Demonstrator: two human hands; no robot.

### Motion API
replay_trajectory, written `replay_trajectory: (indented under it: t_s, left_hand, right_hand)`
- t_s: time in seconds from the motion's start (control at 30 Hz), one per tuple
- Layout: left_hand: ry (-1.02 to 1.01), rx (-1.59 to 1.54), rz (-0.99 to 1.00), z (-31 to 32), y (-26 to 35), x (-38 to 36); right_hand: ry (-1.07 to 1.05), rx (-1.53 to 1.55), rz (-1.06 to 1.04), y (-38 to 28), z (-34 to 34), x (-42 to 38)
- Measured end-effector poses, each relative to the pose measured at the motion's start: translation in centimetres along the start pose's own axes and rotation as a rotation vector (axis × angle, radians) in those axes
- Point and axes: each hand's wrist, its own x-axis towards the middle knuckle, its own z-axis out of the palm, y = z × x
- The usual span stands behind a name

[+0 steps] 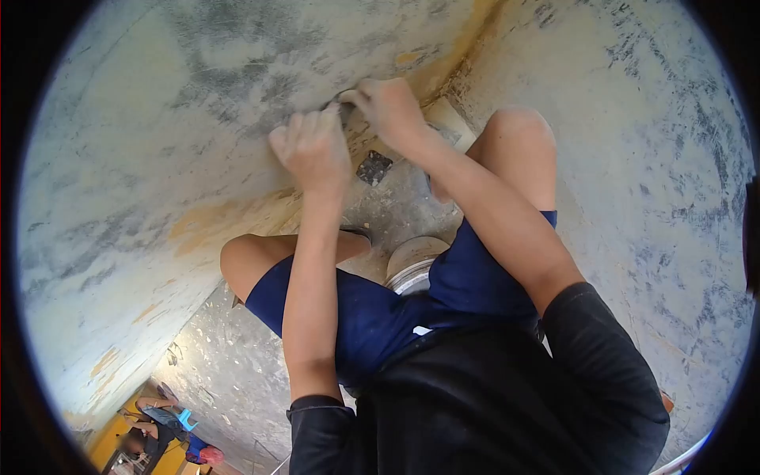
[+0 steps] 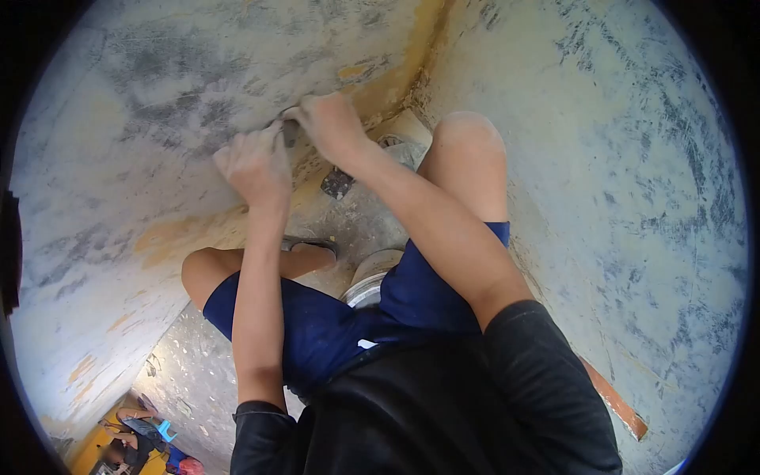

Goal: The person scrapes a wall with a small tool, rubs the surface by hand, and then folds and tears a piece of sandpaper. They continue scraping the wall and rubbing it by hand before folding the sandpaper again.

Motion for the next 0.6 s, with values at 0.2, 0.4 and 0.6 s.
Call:
replay_trajectory:
  t_s: [0.2, 0.4, 0.6]
  left_hand:
    - [-0.106, -0.010, 0.018, -0.5, -0.7, -0.3]
    - [-0.090, 0.058, -0.079, -2.8, -1.7, -0.8]
    - [-0.106, 0.010, 0.047, 0.7, 0.5, 0.4]
  right_hand:
    - [-0.062, 0.068, 0.247, -1.0, 0.1, 0.5]
    - [-0.115, 0.053, 0.128, -2.2, 2.1, 0.3]
    - [0.021, 0.091, 0.238, 0.6, -0.3, 0.2]
